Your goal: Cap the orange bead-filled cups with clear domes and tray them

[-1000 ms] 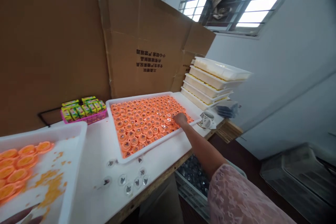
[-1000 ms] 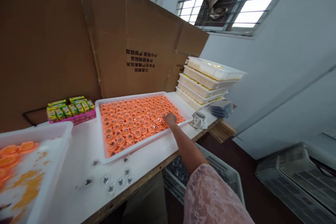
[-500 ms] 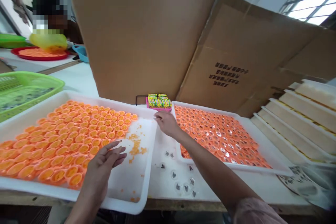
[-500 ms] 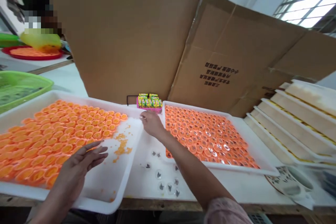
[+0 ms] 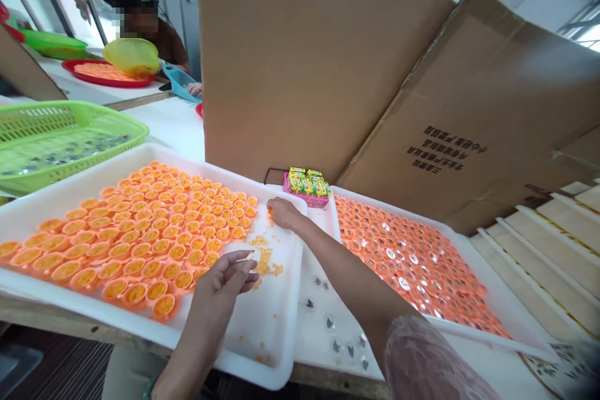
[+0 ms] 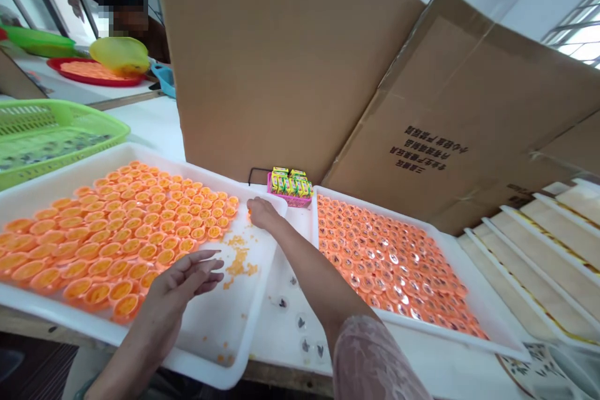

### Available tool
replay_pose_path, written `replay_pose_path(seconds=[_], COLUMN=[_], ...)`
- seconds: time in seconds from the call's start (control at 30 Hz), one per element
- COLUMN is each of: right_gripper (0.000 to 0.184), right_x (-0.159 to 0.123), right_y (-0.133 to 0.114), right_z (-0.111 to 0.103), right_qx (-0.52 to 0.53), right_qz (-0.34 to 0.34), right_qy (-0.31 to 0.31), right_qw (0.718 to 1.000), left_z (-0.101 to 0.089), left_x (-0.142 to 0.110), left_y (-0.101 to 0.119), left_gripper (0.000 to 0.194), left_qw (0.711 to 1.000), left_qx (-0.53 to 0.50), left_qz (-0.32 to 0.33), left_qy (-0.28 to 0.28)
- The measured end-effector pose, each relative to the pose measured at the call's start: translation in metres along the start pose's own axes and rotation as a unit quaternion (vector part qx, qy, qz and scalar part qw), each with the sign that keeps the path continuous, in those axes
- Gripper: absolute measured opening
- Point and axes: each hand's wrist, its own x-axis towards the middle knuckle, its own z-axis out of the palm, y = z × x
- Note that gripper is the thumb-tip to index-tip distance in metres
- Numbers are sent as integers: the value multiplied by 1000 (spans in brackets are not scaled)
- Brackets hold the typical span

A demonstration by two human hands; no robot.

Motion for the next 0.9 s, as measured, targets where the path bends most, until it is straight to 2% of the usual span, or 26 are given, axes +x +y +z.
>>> replay_pose_path(seconds=[0.13,0.33,0.43,0.5,0.57,0.63,0.7,0.8,0.9], right_gripper=[23,18,17,17,18,22,27,35,31], right_x=[-23,-72,-101,-119,-134,-146,-156,-173,-199], right_y=[-10,-34,-48,-61,-75,-87,-95,-94,-78], right_z=[-12,-31,-34,-34,-32,-30,-28,-26,-20], right_qx=[19,72,136,194,236,258,266,273,261], right_qz=[-36,-89,-114,-146,-171,-173,-158,-132,-60], right_qy=[20,58,80,100,111,127,149,197,284], right_qw=[999,992,981,965,950,942,939,932,921], left_z=[0,-1,-1,-1,-2,-3,-5,-7,-6], left_x=[0,2,3,4,4,4,4,4,4], left_y=[1,-1,-3,-4,-4,-4,-4,-3,0], left_gripper=[46,43,40,36,30,22,16,15,17], left_qw=[1000,998,997,996,990,981,976,973,973], left_qx=[-3,-37,-56,-85,-121,-143,-142,-135,-136], left_qz=[5,32,14,-22,-53,-61,-62,-71,-89], left_qy=[11,47,60,29,-43,-113,-155,-170,-162])
